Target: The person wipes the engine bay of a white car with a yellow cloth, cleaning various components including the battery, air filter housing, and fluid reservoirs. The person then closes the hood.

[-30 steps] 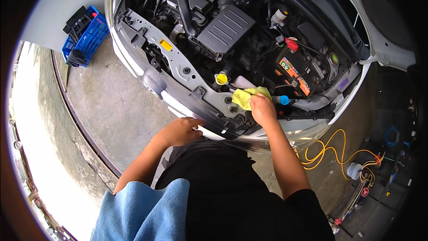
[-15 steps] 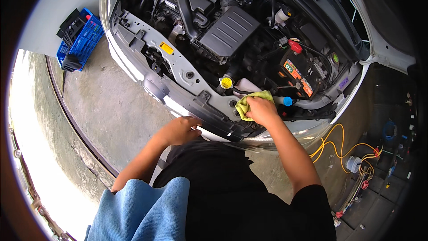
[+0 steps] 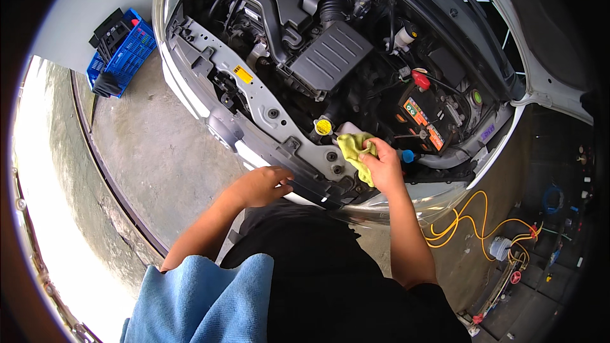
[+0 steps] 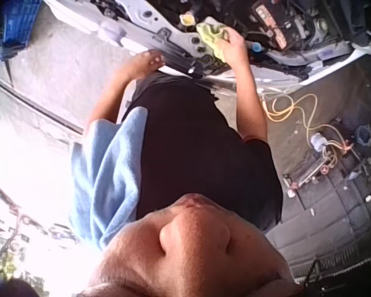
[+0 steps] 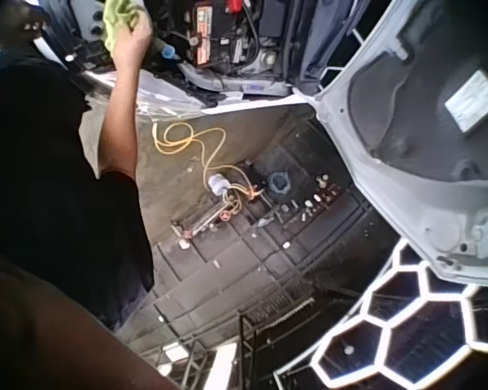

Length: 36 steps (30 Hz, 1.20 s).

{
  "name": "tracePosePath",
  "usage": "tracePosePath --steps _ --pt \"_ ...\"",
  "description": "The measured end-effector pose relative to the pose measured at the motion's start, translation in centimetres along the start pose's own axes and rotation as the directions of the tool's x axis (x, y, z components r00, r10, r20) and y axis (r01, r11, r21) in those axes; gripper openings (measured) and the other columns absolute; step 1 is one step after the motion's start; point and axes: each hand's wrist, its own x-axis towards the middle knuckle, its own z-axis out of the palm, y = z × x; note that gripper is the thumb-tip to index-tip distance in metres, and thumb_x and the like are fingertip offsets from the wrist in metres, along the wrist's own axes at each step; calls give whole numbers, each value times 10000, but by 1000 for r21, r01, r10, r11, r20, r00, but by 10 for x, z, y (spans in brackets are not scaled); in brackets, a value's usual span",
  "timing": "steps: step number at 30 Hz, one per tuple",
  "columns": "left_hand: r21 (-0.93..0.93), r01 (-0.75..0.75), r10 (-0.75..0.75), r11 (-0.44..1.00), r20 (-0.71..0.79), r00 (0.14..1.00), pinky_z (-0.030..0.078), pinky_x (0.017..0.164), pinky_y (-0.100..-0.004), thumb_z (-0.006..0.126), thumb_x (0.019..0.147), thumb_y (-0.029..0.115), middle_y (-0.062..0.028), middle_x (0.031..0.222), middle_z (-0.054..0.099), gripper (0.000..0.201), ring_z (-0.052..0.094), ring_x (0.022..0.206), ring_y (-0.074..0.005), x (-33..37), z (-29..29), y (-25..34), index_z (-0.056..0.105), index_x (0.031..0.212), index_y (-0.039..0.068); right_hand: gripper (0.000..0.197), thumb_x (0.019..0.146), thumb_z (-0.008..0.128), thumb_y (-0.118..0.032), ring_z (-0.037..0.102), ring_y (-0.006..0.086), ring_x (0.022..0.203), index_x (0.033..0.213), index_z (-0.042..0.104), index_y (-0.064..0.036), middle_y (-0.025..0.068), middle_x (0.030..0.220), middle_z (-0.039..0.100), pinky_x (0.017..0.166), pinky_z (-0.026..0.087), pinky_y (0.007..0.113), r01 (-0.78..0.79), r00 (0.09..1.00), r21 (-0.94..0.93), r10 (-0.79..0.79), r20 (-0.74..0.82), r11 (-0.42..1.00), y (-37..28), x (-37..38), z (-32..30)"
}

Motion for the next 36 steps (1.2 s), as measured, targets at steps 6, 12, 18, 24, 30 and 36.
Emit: tracePosePath --steps 6,12,18,24,30,36 --pt "-25 13 -12 1000 35 999 577 944 -459 682 1000 301 -176 1119 770 371 731 1062 -380 11 23 16 700 1253 30 387 1004 629 -173 657 454 1128 1364 606 -31 239 1285 640 962 534 553 290 954 -700 -144 261 653 28 -5 65" --pt "-6 -27 27 1000 -9 1000 585 912 -444 680 1016 296 -181 1131 751 362 736 1011 -356 21 38 23 685 1262 30 404 983 654 -305 709 438 1081 1206 629 31 245 1155 729 939 569 537 30 963 -807 200 182 589 19 14 72" --pt "-16 22 -22 1000 -33 999 569 956 -469 658 1025 306 -186 1181 740 369 713 1077 -401 11 48 18 682 1274 35 437 910 741 -319 764 384 1003 1151 608 21 220 1050 771 878 612 494 77 917 -920 335 217 384 8 12 75" --pt "1 67 -67 998 78 995 548 1012 -466 643 1030 310 -199 1254 714 385 692 1151 -391 4 37 8 677 1289 27 356 904 721 -291 769 385 924 1086 618 -4 214 980 772 845 611 490 69 960 -912 220 171 404 16 6 84" --pt "5 -21 20 1000 168 986 547 1006 -471 654 1019 329 -196 1225 725 419 697 1152 -387 18 14 -15 675 1307 25 266 938 640 -329 740 441 878 1017 674 -76 181 971 766 796 581 558 -141 989 -880 111 -102 454 33 -2 96" --pt "99 -85 56 991 264 963 564 968 -463 666 1007 342 -170 1197 741 407 717 1102 -384 24 -20 -49 691 1276 38 153 869 737 -188 614 359 1095 965 671 -89 121 1119 630 883 526 500 -10 987 -898 -139 -79 439 35 -29 109"
